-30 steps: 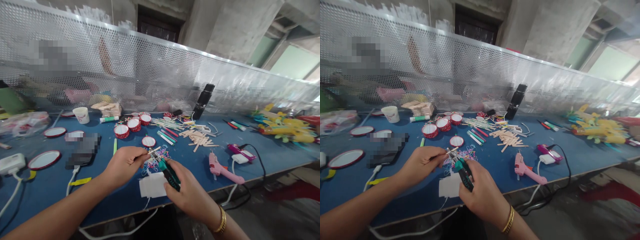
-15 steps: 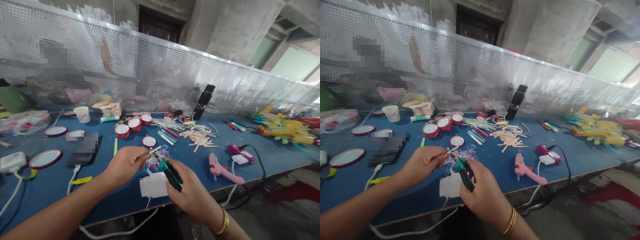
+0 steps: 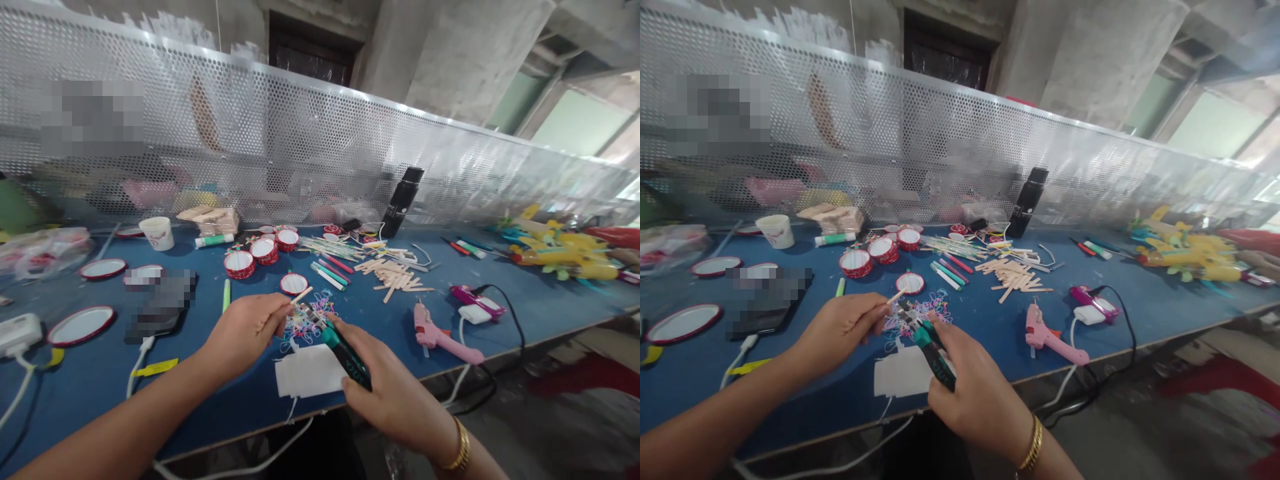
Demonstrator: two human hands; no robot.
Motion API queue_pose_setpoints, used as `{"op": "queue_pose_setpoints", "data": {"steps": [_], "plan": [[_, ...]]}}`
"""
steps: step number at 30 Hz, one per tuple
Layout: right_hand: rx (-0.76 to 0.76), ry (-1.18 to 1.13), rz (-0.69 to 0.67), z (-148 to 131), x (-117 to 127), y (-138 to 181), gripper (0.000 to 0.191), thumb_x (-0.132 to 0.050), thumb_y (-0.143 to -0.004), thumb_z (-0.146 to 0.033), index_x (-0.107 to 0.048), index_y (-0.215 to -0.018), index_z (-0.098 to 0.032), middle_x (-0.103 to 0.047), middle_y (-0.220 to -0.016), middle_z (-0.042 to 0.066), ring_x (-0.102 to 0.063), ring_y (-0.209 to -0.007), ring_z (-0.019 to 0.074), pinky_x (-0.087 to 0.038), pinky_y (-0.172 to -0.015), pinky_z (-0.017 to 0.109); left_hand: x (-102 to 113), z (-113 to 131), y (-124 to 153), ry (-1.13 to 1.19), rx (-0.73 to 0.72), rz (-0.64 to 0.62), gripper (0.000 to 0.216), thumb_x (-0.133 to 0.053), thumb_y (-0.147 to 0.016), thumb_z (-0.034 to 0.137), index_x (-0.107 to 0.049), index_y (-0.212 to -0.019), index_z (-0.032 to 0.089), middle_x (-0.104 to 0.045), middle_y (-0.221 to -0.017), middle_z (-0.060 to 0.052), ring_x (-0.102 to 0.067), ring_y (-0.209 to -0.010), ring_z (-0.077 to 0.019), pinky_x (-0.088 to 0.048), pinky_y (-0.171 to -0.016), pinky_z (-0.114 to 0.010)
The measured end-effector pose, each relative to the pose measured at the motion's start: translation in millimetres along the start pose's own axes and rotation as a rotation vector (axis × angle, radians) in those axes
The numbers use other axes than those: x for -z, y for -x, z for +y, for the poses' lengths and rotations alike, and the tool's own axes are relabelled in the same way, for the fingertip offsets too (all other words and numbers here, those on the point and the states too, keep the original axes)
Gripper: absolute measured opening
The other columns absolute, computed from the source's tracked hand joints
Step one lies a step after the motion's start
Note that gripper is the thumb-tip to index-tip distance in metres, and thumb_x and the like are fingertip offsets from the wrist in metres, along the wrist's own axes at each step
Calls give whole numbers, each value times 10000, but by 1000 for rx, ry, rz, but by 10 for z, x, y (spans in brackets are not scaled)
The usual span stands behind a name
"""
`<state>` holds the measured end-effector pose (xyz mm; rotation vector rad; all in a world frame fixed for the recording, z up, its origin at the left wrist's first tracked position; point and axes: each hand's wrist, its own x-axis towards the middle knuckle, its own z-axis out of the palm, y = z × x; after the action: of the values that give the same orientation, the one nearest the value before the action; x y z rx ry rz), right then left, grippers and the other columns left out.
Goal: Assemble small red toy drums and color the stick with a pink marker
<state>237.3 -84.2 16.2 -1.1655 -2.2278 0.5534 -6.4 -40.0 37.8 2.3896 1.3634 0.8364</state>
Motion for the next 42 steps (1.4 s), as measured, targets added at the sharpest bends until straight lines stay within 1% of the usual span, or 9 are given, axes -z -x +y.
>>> {"op": "queue_pose_setpoints", "data": {"steps": [5, 10, 13, 16, 19, 21, 28, 35, 42], "plan": [[-166, 126, 158, 200, 139, 94, 649, -502, -860, -293, -341, -1484, -220, -473, -1455, 123, -446, -1346, 302, -373, -1111, 534, 1, -34, -19, 22, 36, -28, 391, -361, -997, 358, -539, -691, 191, -577, -640, 18, -522, -612, -127, -341, -617, -254], [-267, 637, 282, 544, 105, 5, 567, -546, -885, -390, -483, -1403, -169, -646, -1009, 156, -616, -997, 336, -464, -912, 540, -36, -19, -36, 39, 29, -37, 318, -367, -992, 341, -590, -816, 197, -576, -645, 22, -511, -599, -128, -328, -584, -248], [-337, 813, 263, 690, 12, -46, 492, -537, -900, -417, -568, -1322, -165, -654, -978, 171, -616, -945, 330, -473, -829, 497, -41, -27, -36, 30, 27, -32, 315, -379, -988, 342, -590, -804, 197, -571, -640, 25, -511, -600, -127, -329, -583, -245], [-382, 859, 282, 738, -43, -75, 466, -565, -889, -441, -615, -1261, -165, -663, -1064, 176, -581, -1029, 359, -411, -895, 525, -38, -44, -36, -4, 9, -31, 326, -398, -984, 338, -584, -758, 193, -581, -645, 24, -528, -620, -129, -344, -601, -244], [-266, 843, 413, 663, -15, -127, 410, -554, -904, -477, -658, -1172, -184, -654, -1178, 152, -521, -1138, 367, -293, -1007, 553, -34, -45, -40, -40, -24, -37, 287, -419, -979, 323, -644, -848, 201, -651, -728, 8, -579, -695, -145, -373, -636, -247], [-155, 756, 470, 550, 23, -197, 400, -508, -941, -476, -635, -1200, -198, -669, -1168, 125, -534, -1118, 328, -304, -991, 504, -33, -38, -45, -57, -37, -42, 267, -436, -974, 326, -674, -924, 215, -697, -814, -3, -614, -764, -160, -393, -666, -251], [197, 516, 316, 93, -73, -542, 352, -503, -969, -432, -594, -1240, -227, -706, -1087, 66, -579, -1021, 231, -318, -920, 387, -52, -79, -46, -171, -69, -28, 274, -448, -975, 328, -698, -940, 221, -735, -884, -17, -659, -841, -185, -431, -720, -269], [272, 553, 242, -29, -164, -719, 244, -503, -984, -355, -632, -1141, -222, -710, -928, 41, -569, -906, 203, -260, -862, 367, -50, -105, -37, -307, -93, -21, 289, -440, -976, 317, -713, -955, 223, -752, -902, -34, -684, -862, -208, -455, -725, -289], [294, 618, 163, -30, -176, -775, 178, -492, -970, -195, -640, -872, -203, -646, -789, 16, -508, -792, 180, -234, -788, 353, -41, -39, -34, -382, -46, -39, 320, -417, -984, 319, -712, -928, 212, -750, -865, -35, -684, -823, -215, -446, -675, -291]]}}
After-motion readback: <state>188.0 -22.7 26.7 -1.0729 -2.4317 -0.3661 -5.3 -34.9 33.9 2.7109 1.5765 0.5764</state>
